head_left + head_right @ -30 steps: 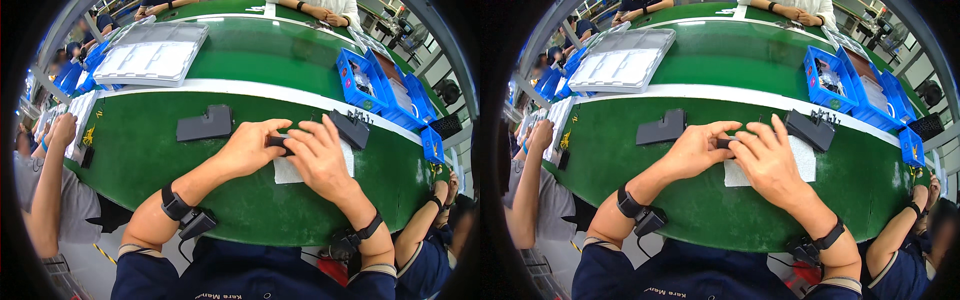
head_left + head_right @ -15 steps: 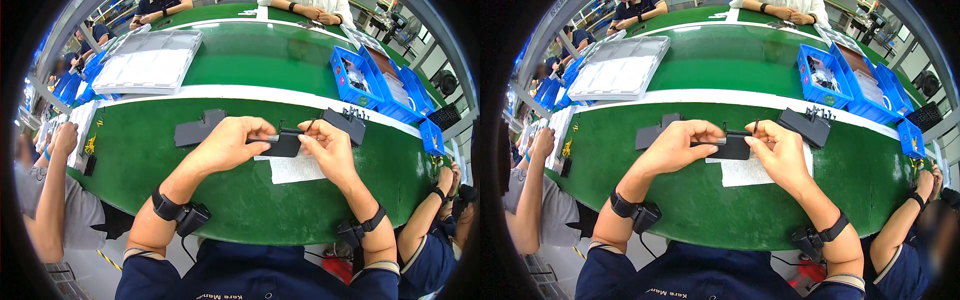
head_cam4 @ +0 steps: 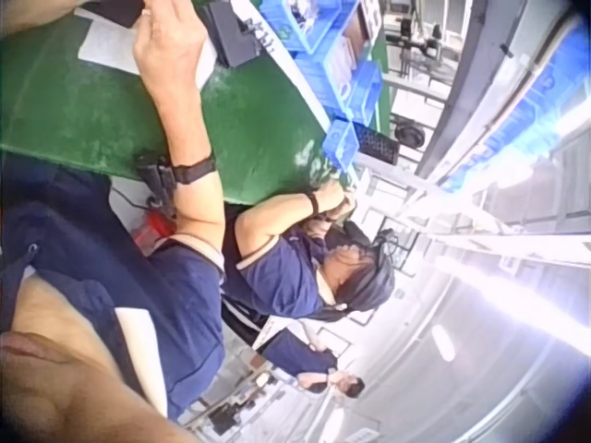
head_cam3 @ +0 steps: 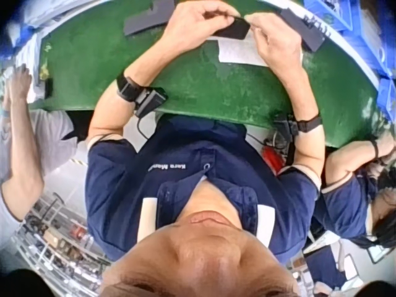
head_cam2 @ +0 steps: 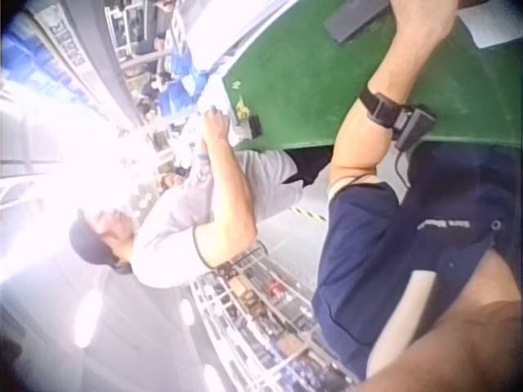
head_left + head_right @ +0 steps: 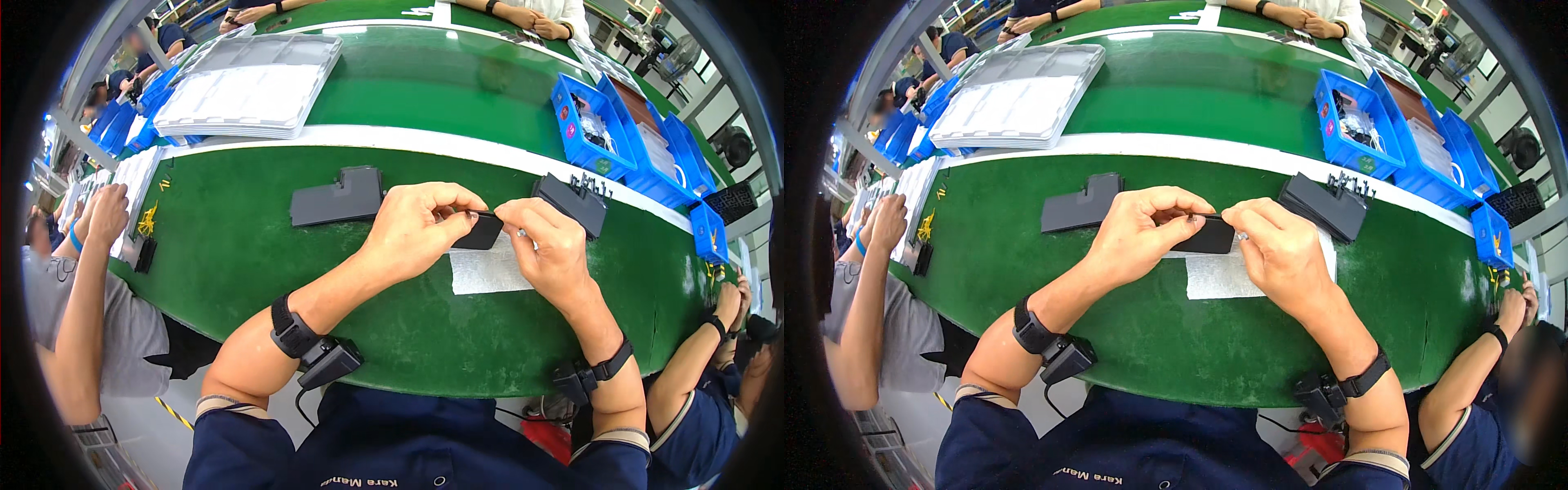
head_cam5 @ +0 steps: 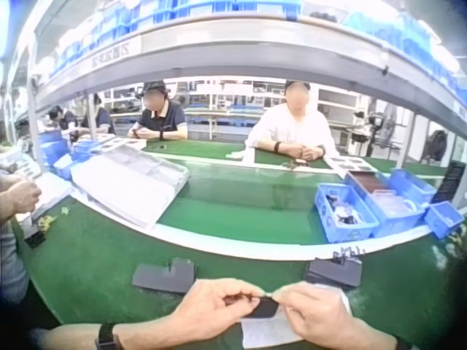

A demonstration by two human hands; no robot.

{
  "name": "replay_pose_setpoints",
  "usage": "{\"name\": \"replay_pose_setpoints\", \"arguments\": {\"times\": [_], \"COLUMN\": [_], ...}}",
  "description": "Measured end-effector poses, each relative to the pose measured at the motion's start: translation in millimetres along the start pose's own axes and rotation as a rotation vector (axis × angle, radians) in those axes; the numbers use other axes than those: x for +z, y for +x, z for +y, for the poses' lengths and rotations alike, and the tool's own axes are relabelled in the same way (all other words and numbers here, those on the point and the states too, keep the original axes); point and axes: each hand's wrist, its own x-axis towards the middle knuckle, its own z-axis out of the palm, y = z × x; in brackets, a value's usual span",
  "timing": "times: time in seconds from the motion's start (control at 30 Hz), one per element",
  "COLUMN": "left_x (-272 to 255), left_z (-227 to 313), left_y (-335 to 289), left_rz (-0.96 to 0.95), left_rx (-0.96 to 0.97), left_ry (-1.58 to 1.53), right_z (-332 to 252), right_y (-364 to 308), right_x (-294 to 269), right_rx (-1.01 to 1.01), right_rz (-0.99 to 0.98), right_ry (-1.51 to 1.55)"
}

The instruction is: Assembling black plastic components and inserting small parts at a manufacturing workbench.

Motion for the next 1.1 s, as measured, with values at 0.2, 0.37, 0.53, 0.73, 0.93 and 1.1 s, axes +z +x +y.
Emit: {"name": "replay_pose_setpoints", "arguments": {"times": [0.2,0.37,0.53,0.73,0.93,1.1], "left_x": [-3,-5,-6,1,6,11], "left_z": [-8,3,7,11,1,1], "left_y": [2,0,-3,-6,-5,-5], "left_rz": [0.043,-0.036,-0.025,0.053,0.154,0.161], "left_rx": [-0.031,-0.125,-0.071,0.088,0.345,0.325], "left_ry": [-0.229,-0.007,0.075,0.222,0.436,0.383], "right_z": [12,4,-1,-2,-7,-3], "right_y": [4,1,4,3,3,-1], "right_x": [-6,-7,-10,-7,-1,7], "right_rx": [-0.118,0.435,0.323,0.206,0.113,0.077], "right_rz": [-0.033,-0.015,-0.068,-0.029,0.007,0.098], "right_ry": [-0.014,0.419,0.214,0.114,0.036,0.019]}}
